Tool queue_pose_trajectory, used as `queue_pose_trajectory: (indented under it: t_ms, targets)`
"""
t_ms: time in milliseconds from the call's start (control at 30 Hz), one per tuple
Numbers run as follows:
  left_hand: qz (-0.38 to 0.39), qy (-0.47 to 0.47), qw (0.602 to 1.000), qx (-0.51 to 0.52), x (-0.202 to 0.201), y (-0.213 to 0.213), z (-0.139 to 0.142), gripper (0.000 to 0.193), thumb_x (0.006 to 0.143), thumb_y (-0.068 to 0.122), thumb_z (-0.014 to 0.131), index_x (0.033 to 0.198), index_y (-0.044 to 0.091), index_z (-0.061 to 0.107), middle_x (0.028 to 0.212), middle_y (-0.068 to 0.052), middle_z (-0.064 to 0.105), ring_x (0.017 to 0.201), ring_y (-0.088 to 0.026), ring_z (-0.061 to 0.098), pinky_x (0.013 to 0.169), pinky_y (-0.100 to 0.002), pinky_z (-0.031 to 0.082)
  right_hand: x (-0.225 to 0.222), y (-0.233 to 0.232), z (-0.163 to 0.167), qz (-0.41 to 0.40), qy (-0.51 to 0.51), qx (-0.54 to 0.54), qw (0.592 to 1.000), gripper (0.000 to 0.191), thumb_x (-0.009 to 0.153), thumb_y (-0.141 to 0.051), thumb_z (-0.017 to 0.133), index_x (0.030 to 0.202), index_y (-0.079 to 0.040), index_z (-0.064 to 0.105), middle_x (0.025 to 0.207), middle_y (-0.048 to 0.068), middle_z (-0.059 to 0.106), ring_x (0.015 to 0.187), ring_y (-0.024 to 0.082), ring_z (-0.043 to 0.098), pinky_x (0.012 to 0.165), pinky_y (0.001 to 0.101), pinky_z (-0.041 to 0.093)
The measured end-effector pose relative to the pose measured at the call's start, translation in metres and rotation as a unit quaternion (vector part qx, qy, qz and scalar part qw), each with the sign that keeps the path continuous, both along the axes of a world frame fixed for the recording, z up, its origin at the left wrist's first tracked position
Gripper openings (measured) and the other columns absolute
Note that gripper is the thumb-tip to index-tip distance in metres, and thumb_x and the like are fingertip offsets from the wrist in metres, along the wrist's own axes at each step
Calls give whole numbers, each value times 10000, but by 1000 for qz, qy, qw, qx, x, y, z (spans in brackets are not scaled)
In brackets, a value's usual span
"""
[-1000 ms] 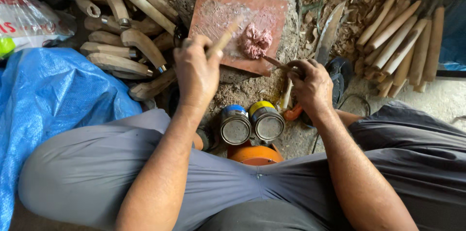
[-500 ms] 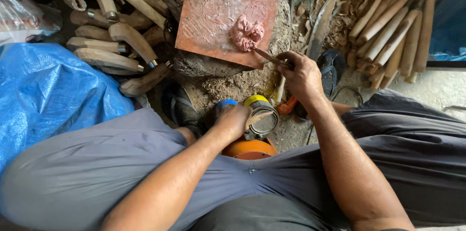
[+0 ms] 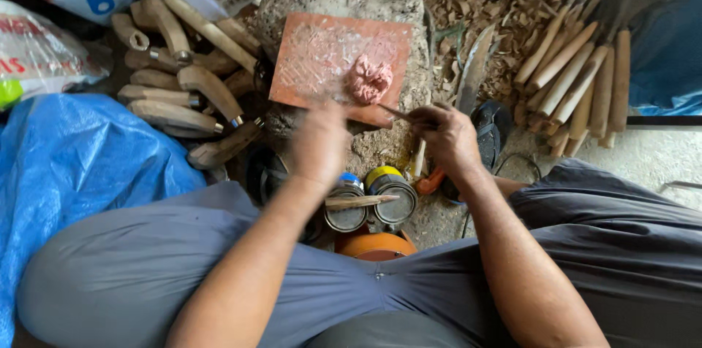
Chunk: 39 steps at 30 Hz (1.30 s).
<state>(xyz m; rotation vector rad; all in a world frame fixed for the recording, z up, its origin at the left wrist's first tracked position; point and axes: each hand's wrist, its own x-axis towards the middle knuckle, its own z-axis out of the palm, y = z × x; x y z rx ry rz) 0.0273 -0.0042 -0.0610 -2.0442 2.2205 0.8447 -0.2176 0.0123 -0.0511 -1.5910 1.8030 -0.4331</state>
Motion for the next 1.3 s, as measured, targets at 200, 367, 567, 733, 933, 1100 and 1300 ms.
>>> queue_pose_trajectory:
  t_ms: [200, 367, 567, 733, 933, 1100, 1300]
  targets:
    - [107, 14, 984, -142, 46, -33, 6, 1136, 558, 274, 998, 1440, -85, 379, 1395, -383, 407, 1215, -611, 451, 989, -627, 456, 6, -1, -8, 5, 12, -9, 1000, 220, 884, -126, 748, 1100, -135, 792, 979, 87, 721, 858, 233, 713, 769, 368, 566]
    - [129, 32, 983, -126, 42, -30, -11, 1026, 666, 224, 957, 1480, -42, 392, 1353, -302, 459, 1241, -492, 483, 1011, -555, 494, 7, -3, -2, -4, 19, 24, 1000, 212, 884, -145, 739, 1091, -161, 785, 975, 72, 738, 872, 211, 730, 780, 357, 579]
    - [165, 58, 976, -130, 27, -42, -22, 998, 663, 252, 937, 1464, -52, 425, 1363, -286, 443, 1243, -475, 478, 966, -507, 525, 10, -11, -2, -11, 33, -8, 999, 208, 908, -134, 722, 1108, -149, 778, 1024, 66, 760, 874, 198, 729, 767, 352, 586]
    - [172, 41, 969, -173, 8, -58, -19, 997, 705, 373, 944, 1434, -96, 453, 1300, -281, 454, 1202, -475, 488, 980, -543, 499, 7, -24, 1, -65, 4, -17, 998, 259, 896, -85, 724, 1152, -100, 760, 1007, 111, 754, 866, 206, 736, 787, 353, 578]
    - [206, 26, 967, -146, 5, -68, -15, 1005, 687, 450, 929, 1448, 7, 445, 1342, -253, 451, 1234, -447, 486, 989, -548, 500, 7, -35, -3, -70, -4, -20, 997, 237, 909, -138, 746, 1144, -106, 758, 1023, 87, 760, 894, 191, 741, 817, 349, 581]
    - [352, 98, 924, -115, 29, -63, -21, 986, 915, 680, 729, 1563, 78, 295, 1481, -300, 367, 1343, -452, 437, 1012, -575, 457, 8, -37, -12, -84, 26, 12, 996, 237, 899, -167, 766, 1135, -151, 774, 1204, 89, 674, 1018, 236, 699, 897, 363, 576]
    - [446, 142, 881, -70, 49, -49, -39, 725, 965, 747, 439, 1326, 186, 722, 1211, -170, 744, 1090, -376, 692, 955, -462, 543, 7, -38, -20, -99, 14, -29, 995, 245, 827, -129, 818, 1070, -156, 800, 1359, 104, 560, 1229, 263, 586, 1020, 350, 529]
